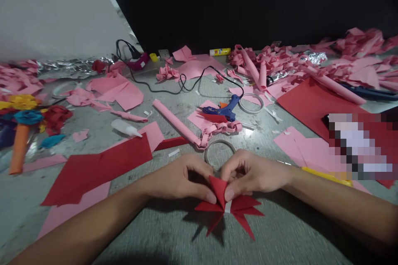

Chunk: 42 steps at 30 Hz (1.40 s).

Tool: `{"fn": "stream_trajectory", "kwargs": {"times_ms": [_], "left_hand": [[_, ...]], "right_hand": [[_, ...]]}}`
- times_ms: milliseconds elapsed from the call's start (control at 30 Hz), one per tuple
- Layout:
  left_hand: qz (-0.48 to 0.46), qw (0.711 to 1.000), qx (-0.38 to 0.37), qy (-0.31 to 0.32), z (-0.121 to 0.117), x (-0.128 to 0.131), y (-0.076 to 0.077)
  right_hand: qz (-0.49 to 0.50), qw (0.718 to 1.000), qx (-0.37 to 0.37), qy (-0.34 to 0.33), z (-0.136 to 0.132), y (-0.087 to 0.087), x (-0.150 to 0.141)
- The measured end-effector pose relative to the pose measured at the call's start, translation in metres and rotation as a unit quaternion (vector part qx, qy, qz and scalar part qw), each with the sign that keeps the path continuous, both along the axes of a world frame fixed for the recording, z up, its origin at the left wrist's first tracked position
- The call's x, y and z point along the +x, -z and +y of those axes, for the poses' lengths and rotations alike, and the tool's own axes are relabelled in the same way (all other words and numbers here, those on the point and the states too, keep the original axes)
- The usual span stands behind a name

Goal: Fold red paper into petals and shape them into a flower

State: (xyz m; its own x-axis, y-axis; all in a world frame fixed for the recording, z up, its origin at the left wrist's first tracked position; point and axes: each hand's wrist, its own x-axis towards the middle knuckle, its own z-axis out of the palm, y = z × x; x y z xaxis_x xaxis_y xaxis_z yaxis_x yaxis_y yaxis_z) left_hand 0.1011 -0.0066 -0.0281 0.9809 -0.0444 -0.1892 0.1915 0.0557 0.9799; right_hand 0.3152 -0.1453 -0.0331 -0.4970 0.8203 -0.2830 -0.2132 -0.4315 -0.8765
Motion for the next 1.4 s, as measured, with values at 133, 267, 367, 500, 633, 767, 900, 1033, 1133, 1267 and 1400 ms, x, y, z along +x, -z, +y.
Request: {"fn": "stream_trajectory", "kwargs": {"times_ms": [133,267,367,500,633,767,900,1033,1133,1267,1400], "left_hand": [[0.078,0.991,-0.105,0.021,-0.004,-0.002,-0.003],[0.08,0.991,-0.109,0.012,-0.004,-0.002,-0.005],[0.019,0.996,-0.067,-0.062,0.0,-0.001,-0.004],[0.0,0.992,-0.075,-0.105,0.004,0.0,0.001],[0.003,0.987,-0.101,-0.122,0.002,-0.001,0.002],[-0.016,0.984,-0.112,-0.137,-0.001,-0.001,0.002],[-0.033,0.987,-0.091,-0.125,-0.002,-0.001,0.002],[-0.022,0.994,-0.043,-0.096,-0.002,0.0,0.002],[-0.007,0.997,-0.02,-0.079,-0.001,-0.001,0.003],[0.01,0.998,-0.003,-0.062,0.0,-0.002,0.002],[0.003,0.998,0.028,-0.055,0.0,0.0,-0.001]], "right_hand": [[0.002,1.0,0.001,-0.02,-0.002,0.006,0.002],[-0.003,1.0,0.001,-0.022,-0.002,0.008,0.004],[0.01,0.998,0.018,0.051,0.001,0.003,0.005],[0.024,0.995,0.046,0.088,0.006,-0.003,0.008],[0.017,0.995,0.043,0.084,0.007,-0.006,0.011],[0.018,0.997,0.045,0.061,0.007,-0.007,0.013],[0.011,0.999,0.051,0.01,0.009,-0.007,0.011],[0.0,0.999,0.051,-0.006,0.009,-0.009,0.007],[-0.001,0.999,0.051,-0.006,0.007,-0.009,0.005],[0.014,0.998,0.058,-0.022,0.005,-0.007,0.006],[0.017,0.997,0.069,-0.034,0.005,-0.005,0.008]]}}
